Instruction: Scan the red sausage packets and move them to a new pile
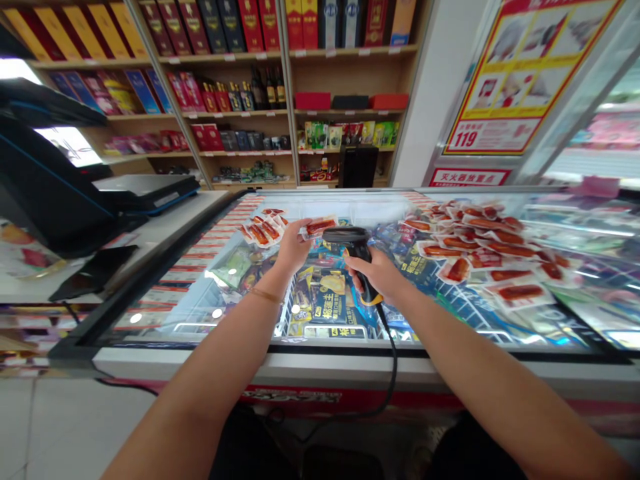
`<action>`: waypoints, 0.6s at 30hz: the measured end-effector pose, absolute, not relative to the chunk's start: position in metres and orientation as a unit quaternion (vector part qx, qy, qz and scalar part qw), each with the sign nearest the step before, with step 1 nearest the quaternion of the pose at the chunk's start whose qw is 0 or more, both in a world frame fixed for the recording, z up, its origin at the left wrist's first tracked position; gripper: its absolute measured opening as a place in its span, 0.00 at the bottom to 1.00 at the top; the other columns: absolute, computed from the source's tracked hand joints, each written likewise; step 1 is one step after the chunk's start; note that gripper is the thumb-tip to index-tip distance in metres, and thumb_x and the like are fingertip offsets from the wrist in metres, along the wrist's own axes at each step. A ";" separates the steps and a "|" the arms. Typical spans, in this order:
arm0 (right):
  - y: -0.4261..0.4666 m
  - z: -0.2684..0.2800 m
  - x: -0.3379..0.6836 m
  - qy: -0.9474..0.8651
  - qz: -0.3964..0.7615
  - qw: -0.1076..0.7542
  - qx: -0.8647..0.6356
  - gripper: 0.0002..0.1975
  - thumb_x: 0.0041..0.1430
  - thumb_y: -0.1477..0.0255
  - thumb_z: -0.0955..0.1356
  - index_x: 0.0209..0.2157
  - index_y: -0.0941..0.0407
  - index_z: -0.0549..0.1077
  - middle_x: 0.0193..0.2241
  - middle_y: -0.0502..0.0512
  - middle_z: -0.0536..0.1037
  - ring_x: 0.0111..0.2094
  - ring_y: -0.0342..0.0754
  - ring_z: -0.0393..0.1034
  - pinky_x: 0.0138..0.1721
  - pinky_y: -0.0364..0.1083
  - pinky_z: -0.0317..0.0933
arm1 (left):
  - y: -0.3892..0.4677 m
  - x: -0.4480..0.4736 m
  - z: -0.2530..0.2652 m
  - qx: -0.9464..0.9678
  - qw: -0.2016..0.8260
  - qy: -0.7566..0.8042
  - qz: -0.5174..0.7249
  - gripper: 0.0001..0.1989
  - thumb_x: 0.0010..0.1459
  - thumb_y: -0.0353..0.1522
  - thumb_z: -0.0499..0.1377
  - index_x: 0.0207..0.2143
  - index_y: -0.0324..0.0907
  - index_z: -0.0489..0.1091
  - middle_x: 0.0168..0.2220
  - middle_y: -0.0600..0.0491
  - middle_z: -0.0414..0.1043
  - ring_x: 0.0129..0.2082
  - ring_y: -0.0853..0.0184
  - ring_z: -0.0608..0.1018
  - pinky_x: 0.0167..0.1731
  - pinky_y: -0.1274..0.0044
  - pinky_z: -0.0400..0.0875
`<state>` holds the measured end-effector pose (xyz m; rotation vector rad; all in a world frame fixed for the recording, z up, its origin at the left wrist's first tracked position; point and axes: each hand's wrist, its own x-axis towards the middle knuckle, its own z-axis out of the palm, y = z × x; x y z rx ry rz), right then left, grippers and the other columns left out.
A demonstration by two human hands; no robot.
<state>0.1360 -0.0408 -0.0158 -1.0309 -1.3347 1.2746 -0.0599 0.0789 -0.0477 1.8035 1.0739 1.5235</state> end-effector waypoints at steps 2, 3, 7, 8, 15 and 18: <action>-0.043 -0.015 0.135 -0.557 0.527 0.487 -0.418 0.14 0.49 0.64 0.70 0.33 0.56 0.65 0.18 0.44 0.68 0.12 0.39 0.60 0.14 0.41 0.56 | 0.076 -0.059 -0.045 0.668 0.262 0.407 0.565 0.24 0.46 0.22 0.58 0.49 0.39 0.68 0.51 0.45 0.67 0.46 0.65 0.76 0.48 0.71 0.73; -0.043 -0.014 0.135 -0.560 0.527 0.485 -0.417 0.14 0.49 0.64 0.70 0.33 0.56 0.65 0.18 0.44 0.68 0.12 0.39 0.60 0.14 0.40 0.56 | 0.075 -0.059 -0.043 0.667 0.257 0.411 0.565 0.24 0.47 0.22 0.58 0.49 0.39 0.68 0.51 0.45 0.67 0.47 0.64 0.75 0.48 0.72 0.73; -0.046 -0.011 0.134 -0.565 0.525 0.480 -0.418 0.13 0.49 0.64 0.70 0.33 0.56 0.65 0.18 0.43 0.68 0.12 0.39 0.60 0.14 0.40 0.56 | 0.074 -0.058 -0.041 0.671 0.231 0.420 0.565 0.23 0.47 0.22 0.58 0.48 0.40 0.68 0.51 0.45 0.67 0.50 0.63 0.73 0.48 0.72 0.73; -0.046 -0.011 0.134 -0.566 0.524 0.481 -0.418 0.13 0.49 0.64 0.70 0.32 0.56 0.65 0.18 0.43 0.68 0.12 0.39 0.60 0.14 0.40 0.56 | 0.073 -0.058 -0.041 0.673 0.225 0.420 0.565 0.23 0.47 0.22 0.58 0.48 0.40 0.69 0.51 0.46 0.67 0.50 0.63 0.73 0.48 0.72 0.73; -0.049 -0.008 0.134 -0.577 0.525 0.471 -0.412 0.12 0.51 0.65 0.70 0.31 0.56 0.65 0.16 0.42 0.65 0.12 0.39 0.59 0.14 0.40 0.56 | 0.071 -0.057 -0.040 0.670 0.229 0.414 0.572 0.24 0.46 0.21 0.56 0.48 0.39 0.68 0.50 0.45 0.66 0.49 0.63 0.74 0.48 0.71 0.73; -0.050 -0.008 0.134 -0.576 0.525 0.472 -0.413 0.12 0.51 0.65 0.70 0.32 0.56 0.65 0.16 0.43 0.66 0.12 0.39 0.60 0.14 0.40 0.56 | 0.071 -0.057 -0.040 0.671 0.237 0.412 0.569 0.25 0.46 0.20 0.56 0.49 0.38 0.68 0.51 0.44 0.65 0.50 0.63 0.73 0.48 0.71 0.73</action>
